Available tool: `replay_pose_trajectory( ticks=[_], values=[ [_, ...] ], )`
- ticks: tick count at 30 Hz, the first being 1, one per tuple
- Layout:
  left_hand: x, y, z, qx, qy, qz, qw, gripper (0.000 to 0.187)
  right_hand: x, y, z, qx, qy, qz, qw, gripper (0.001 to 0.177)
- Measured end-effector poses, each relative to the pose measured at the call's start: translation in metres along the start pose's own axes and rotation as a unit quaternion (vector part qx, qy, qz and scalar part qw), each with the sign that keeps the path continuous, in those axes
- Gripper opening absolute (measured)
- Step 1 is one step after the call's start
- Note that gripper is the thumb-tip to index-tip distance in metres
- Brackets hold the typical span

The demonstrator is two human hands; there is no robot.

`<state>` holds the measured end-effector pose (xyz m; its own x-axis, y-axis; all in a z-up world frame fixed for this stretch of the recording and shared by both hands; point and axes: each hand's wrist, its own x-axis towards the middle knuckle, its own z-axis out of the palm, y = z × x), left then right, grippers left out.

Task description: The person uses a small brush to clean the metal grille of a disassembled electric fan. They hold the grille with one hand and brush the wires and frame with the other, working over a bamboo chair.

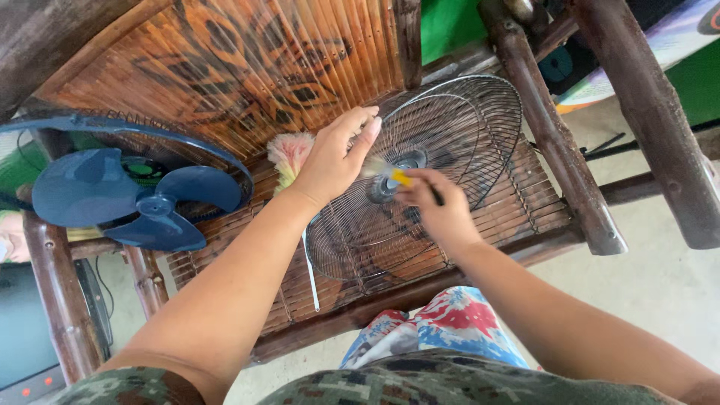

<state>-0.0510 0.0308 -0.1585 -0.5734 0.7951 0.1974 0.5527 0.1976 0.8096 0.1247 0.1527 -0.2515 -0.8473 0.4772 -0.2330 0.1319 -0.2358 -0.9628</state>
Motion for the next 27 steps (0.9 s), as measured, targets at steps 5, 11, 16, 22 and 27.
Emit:
replay_pose_trajectory(
  ticks=[5, 11, 16, 22, 27],
  values=[
    [-0.001, 0.001, 0.0, 0.013, 0.013, 0.002, 1.0, 0.042, -0.013, 0.005, 0.009, 0.061, -0.006, -0.04, 0.997, 0.032],
    [-0.004, 0.005, 0.006, -0.001, 0.021, 0.011, 1.0, 0.042, -0.007, -0.01, 0.009, 0.088, 0.109, 0.057, 0.989, 0.037],
    [-0.005, 0.005, 0.0, -0.007, 0.029, -0.058, 0.998, 0.044, -0.019, -0.024, 0.02, 0.153, -0.035, -0.015, 0.988, 0.043],
    [-0.008, 0.004, 0.002, 0.035, 0.033, -0.004, 0.999, 0.042, -0.011, -0.019, 0.017, 0.135, 0.118, 0.182, 0.967, 0.041],
    [-0.008, 0.003, 0.003, -0.008, 0.036, -0.076, 0.996, 0.044, -0.008, -0.009, 0.016, 0.21, -0.004, 0.086, 0.974, 0.042]
  ],
)
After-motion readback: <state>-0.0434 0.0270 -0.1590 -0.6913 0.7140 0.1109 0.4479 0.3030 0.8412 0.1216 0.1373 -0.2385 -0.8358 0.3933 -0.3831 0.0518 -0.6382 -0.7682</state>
